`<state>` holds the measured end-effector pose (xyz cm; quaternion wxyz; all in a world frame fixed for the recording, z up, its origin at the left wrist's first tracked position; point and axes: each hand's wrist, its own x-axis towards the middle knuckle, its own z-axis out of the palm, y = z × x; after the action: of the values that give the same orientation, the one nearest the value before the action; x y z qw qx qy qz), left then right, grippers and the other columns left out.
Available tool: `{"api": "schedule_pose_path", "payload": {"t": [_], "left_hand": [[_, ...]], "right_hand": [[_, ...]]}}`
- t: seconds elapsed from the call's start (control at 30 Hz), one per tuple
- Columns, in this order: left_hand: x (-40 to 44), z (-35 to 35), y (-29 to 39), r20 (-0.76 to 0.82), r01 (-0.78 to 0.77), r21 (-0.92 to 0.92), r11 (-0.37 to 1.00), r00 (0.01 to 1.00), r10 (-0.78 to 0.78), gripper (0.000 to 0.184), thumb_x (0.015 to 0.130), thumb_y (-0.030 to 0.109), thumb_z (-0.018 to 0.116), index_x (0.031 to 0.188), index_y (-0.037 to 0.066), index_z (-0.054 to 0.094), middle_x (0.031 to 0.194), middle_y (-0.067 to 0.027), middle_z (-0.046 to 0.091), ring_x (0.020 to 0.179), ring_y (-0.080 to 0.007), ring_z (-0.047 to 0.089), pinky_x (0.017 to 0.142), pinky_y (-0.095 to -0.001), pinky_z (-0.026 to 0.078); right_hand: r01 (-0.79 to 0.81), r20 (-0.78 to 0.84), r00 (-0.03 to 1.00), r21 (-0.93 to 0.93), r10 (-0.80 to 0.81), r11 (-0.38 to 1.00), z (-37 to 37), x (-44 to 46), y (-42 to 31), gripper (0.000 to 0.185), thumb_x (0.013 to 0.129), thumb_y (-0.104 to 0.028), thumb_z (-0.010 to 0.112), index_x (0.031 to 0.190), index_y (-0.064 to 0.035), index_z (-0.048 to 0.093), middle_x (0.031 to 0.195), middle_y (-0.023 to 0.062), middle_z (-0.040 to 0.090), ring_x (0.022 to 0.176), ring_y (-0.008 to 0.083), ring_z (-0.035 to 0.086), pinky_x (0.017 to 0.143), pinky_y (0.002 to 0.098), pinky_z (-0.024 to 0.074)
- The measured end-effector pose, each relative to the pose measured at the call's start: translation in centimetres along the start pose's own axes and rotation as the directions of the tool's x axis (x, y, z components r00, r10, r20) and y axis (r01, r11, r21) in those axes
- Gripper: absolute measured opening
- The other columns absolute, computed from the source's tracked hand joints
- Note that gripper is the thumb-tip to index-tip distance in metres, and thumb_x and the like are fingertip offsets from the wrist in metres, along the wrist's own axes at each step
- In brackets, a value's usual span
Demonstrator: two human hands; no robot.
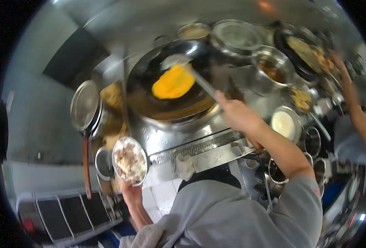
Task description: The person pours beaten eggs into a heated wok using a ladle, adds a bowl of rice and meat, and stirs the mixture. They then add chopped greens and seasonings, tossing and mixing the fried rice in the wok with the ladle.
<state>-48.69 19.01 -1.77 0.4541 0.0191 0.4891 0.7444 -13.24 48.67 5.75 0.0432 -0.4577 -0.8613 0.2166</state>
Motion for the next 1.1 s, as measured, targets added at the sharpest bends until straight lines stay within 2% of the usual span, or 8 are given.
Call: {"api": "schedule_pose_path", "payload": {"t": [0.13,0.2,0.33,0.43,0.5,0.57,0.73,1.1], "left_hand": [[1.9,0.8,1.3,0.084,-0.036,0.015,0.999,0.996,0.034,0.047,0.074,0.005,0.052,0.12,-0.002,0.049,0.112,-0.0119,0.059,0.1,-0.0242,0.059,0.087,-0.0423,0.05],[2.9,0.4,1.6,0.122,0.003,-0.054,0.999,0.992,0.004,0.052,0.073,0.002,0.052,0.124,-0.001,0.047,0.118,-0.0134,0.057,0.105,-0.0255,0.057,0.091,-0.0421,0.048],[3.5,-1.3,1.0,0.189,-0.055,-0.047,0.997,0.98,0.062,0.05,0.075,0.002,0.053,0.125,-0.002,0.047,0.121,-0.0137,0.056,0.107,-0.0261,0.056,0.093,-0.0428,0.047],[3.4,-0.6,0.3,0.154,-0.072,-0.021,0.997,0.985,0.074,0.049,0.076,0.003,0.053,0.124,-0.001,0.048,0.121,-0.0137,0.056,0.108,-0.0259,0.056,0.093,-0.0426,0.047],[3.0,-0.4,-0.2,0.122,-0.075,-0.011,0.997,0.99,0.076,0.048,0.076,0.003,0.053,0.124,-0.001,0.048,0.121,-0.0137,0.056,0.108,-0.0257,0.056,0.092,-0.0425,0.048],[2.1,-0.3,-0.7,0.079,-0.091,-0.008,0.996,0.993,0.091,0.047,0.077,0.004,0.054,0.124,-0.001,0.048,0.121,-0.0137,0.056,0.108,-0.0256,0.056,0.092,-0.0423,0.048],[-1.8,-1.0,-2.2,-0.09,-0.109,-0.052,0.993,0.99,0.104,0.046,0.078,0.006,0.054,0.123,0.0,0.049,0.12,-0.0138,0.056,0.108,-0.0257,0.056,0.089,-0.0424,0.05],[-5.8,1.4,-4.0,-0.295,-0.162,-0.078,0.984,0.946,0.133,0.046,0.078,0.003,0.051,0.123,0.003,0.049,0.121,-0.0115,0.057,0.107,-0.0258,0.058,0.083,-0.0418,0.054]], "right_hand": [[0.006,0.186,0.982,-0.245,0.04,0.969,-0.6,-0.3,-1.8,0.06,0.08,0.0,0.046,0.135,0.0103,0.026,0.091,0.0249,0.059,0.084,0.0373,0.061,0.072,0.0439,0.0517],[0.169,-0.103,0.971,-0.337,-0.215,0.926,0.0,-2.3,-1.8,0.059,0.08,-0.007,0.055,0.134,0.0069,0.033,0.1,0.0247,0.055,0.092,0.0352,0.058,0.074,0.0427,0.0513],[0.51,-0.295,0.859,0.428,-0.419,0.746,0.1,-13.1,-7.9,0.027,0.084,-0.024,0.064,0.101,-0.0027,0.062,0.098,0.0149,0.06,0.088,0.0313,0.06,0.076,0.04,0.049],[0.035,0.275,0.938,0.529,-0.211,0.848,17.7,-16.8,-0.3,0.029,0.092,-0.03,0.051,0.09,-0.0051,0.065,0.088,0.0143,0.065,0.081,0.0286,0.063,0.072,0.0359,0.0493],[-0.61,0.738,0.675,0.55,0.011,0.57,37.6,-18.9,12.9,0.013,0.078,-0.01,0.059,0.089,-0.0098,0.067,0.076,0.0038,0.066,0.065,0.0162,0.063,0.055,0.0321,0.0496],[-0.797,0.66,0.585,0.575,0.471,0.185,42.9,-16.1,17.9,0.022,0.086,-0.023,0.049,0.091,-0.0099,0.066,0.086,0.0068,0.066,0.073,0.019,0.065,0.061,0.0357,0.0516],[-0.63,0.601,0.284,0.705,0.748,-0.327,41.1,-14.6,20.7,0.034,0.094,-0.034,0.041,0.093,-0.0094,0.065,0.096,0.0102,0.067,0.083,0.021,0.066,0.071,0.0388,0.0529],[-0.639,0.671,0.199,0.642,0.715,-0.424,40.1,-17.7,20.7,0.031,0.093,-0.032,0.044,0.094,-0.0095,0.065,0.096,0.0105,0.067,0.083,0.0209,0.066,0.072,0.0374,0.0525]]}}
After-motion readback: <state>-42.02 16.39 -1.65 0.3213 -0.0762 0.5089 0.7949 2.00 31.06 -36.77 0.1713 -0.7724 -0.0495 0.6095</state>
